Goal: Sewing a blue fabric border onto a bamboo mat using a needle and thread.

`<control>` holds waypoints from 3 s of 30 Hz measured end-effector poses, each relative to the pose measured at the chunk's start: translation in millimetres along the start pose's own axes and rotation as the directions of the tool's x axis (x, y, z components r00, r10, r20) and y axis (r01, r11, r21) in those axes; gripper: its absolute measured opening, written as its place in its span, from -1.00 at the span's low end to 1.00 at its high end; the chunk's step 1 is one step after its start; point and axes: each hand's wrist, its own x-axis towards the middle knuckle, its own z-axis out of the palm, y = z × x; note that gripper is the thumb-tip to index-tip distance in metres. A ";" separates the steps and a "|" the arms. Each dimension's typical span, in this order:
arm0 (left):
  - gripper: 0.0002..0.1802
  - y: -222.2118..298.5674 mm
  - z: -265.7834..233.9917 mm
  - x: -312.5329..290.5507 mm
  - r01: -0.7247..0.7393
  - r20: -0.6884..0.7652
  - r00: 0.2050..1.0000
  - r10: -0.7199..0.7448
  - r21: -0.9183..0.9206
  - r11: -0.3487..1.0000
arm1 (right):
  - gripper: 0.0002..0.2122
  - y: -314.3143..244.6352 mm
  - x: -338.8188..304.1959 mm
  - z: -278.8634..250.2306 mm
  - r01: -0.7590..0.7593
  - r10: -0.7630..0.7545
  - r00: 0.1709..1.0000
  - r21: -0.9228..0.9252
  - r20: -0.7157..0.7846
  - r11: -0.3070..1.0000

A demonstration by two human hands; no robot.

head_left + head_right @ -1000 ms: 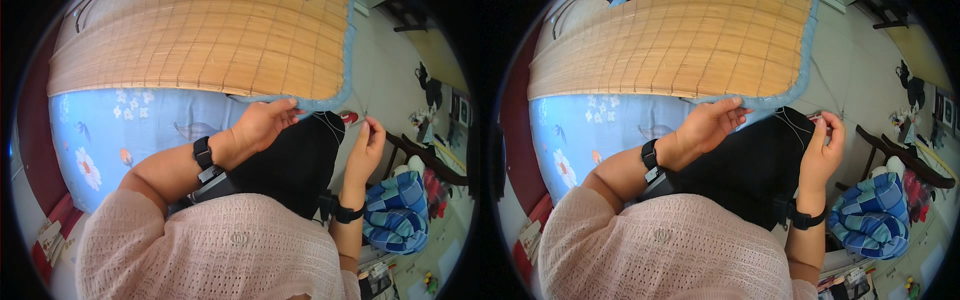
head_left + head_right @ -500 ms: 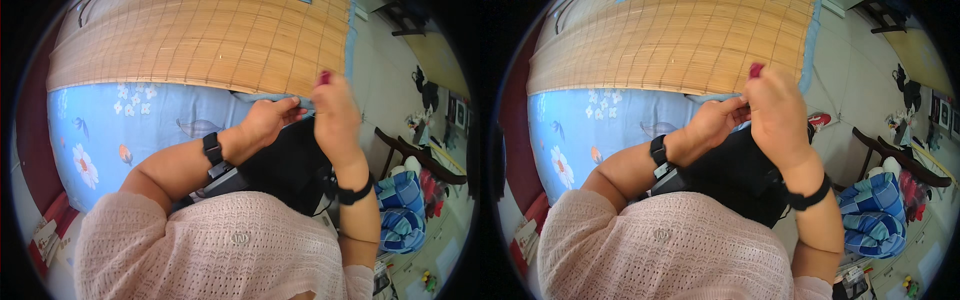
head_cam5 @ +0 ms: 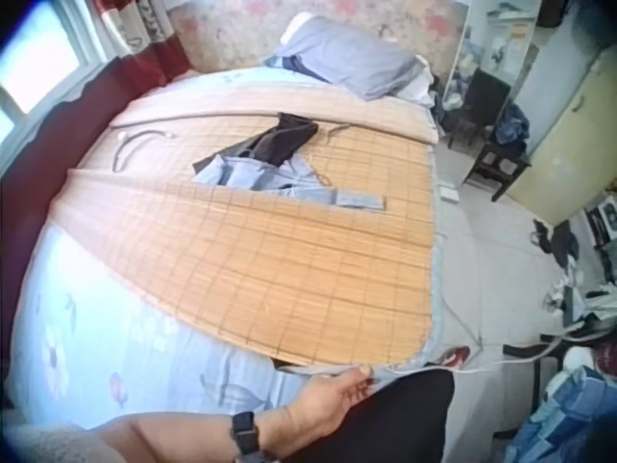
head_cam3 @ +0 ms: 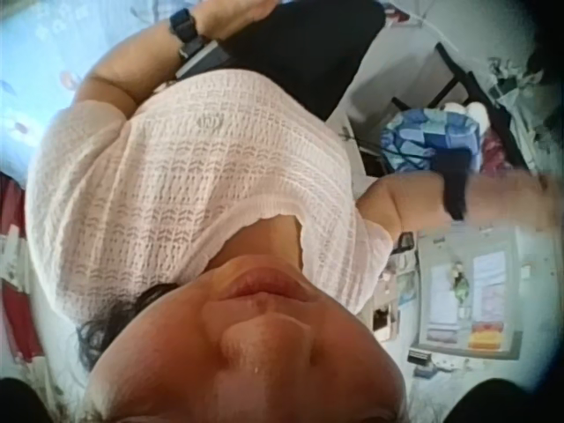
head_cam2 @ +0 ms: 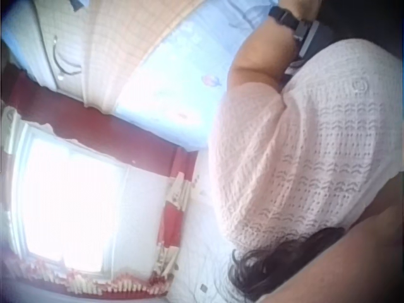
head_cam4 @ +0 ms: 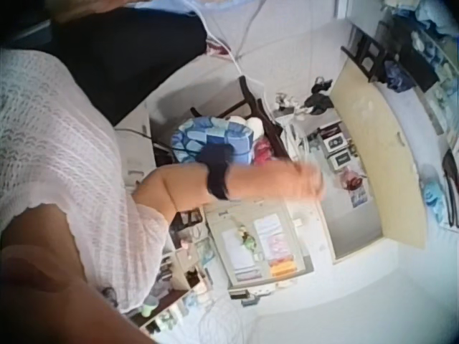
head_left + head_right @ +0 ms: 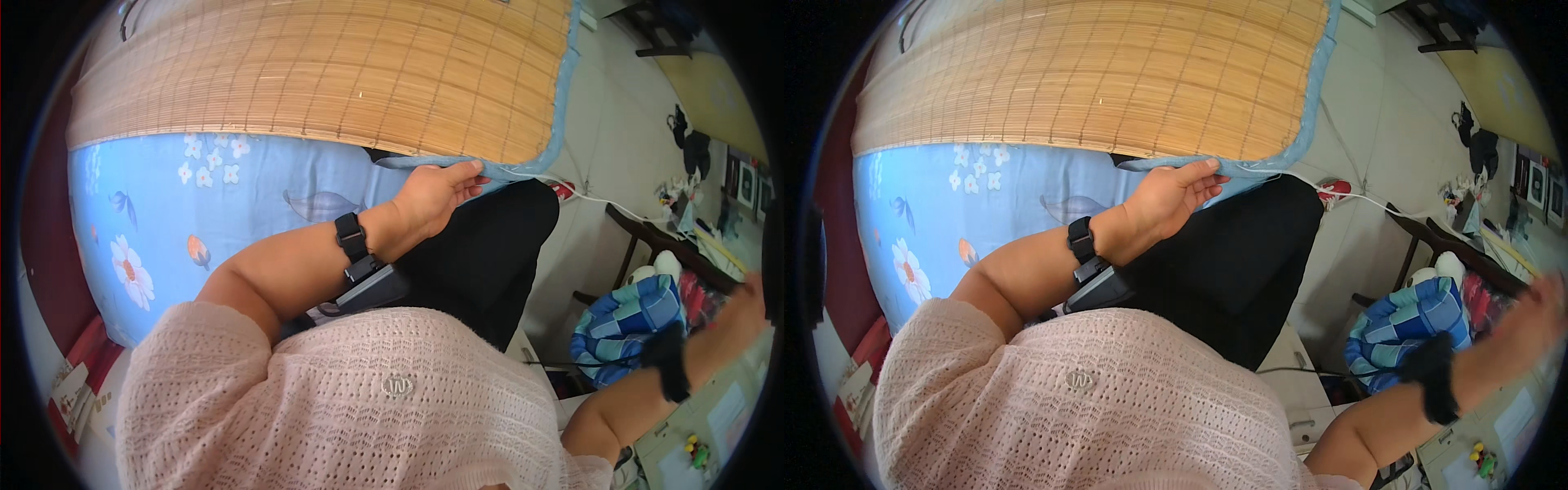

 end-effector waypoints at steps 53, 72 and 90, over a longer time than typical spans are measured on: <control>-0.79 -2.0 14.4 -5.7 -0.021 -0.147 0.989 0.026 0.038 0.999 | -0.88 -44.5 -239.5 198.4 0.671 0.372 -0.149 -0.183 0.916 0.719; -0.84 16.9 25.5 -10.0 0.099 -0.014 0.995 -0.100 -0.006 0.995 | -0.82 -26.1 -301.3 147.4 -0.972 0.701 0.209 0.064 0.682 0.227; -0.91 11.6 16.2 -19.2 0.058 -0.008 0.998 -0.059 -0.067 0.996 | -0.91 -14.7 -292.4 130.5 -0.370 0.424 0.514 -0.253 0.746 0.894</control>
